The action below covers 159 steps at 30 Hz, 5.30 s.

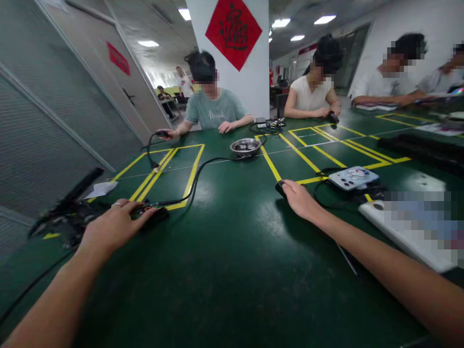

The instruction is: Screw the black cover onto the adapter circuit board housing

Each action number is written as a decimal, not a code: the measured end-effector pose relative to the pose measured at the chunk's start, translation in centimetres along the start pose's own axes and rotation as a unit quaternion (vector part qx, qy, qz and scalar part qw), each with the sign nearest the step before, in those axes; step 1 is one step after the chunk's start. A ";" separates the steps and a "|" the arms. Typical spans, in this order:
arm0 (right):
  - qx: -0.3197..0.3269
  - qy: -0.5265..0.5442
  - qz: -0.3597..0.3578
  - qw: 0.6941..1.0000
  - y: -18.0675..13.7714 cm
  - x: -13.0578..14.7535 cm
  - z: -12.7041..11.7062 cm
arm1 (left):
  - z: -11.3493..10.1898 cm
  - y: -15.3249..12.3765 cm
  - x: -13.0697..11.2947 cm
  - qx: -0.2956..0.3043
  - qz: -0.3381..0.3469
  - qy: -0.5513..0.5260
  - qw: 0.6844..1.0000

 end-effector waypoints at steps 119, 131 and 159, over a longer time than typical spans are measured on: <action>0.168 0.365 -0.126 0.907 -7.2 8.0 -5.3 | -4.6 -11.6 -19.9 0.294 0.262 -0.350 0.850; 0.146 0.356 -0.136 0.913 -7.5 8.6 -5.2 | -4.8 -11.9 -20.9 0.264 0.275 -0.309 0.871; 0.048 0.062 -0.025 0.997 -3.7 -0.4 -2.5 | -3.7 -12.2 -19.7 0.393 0.210 -0.325 0.834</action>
Point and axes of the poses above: each hand's wrist, its own y-axis towards the middle knuckle, its own z-axis out of the palm, x = y × z, the point moved 6 cm from there along y, towards the middle knuckle, and after that the axes turned 14 degrees about -x, right-handed, at the moved point
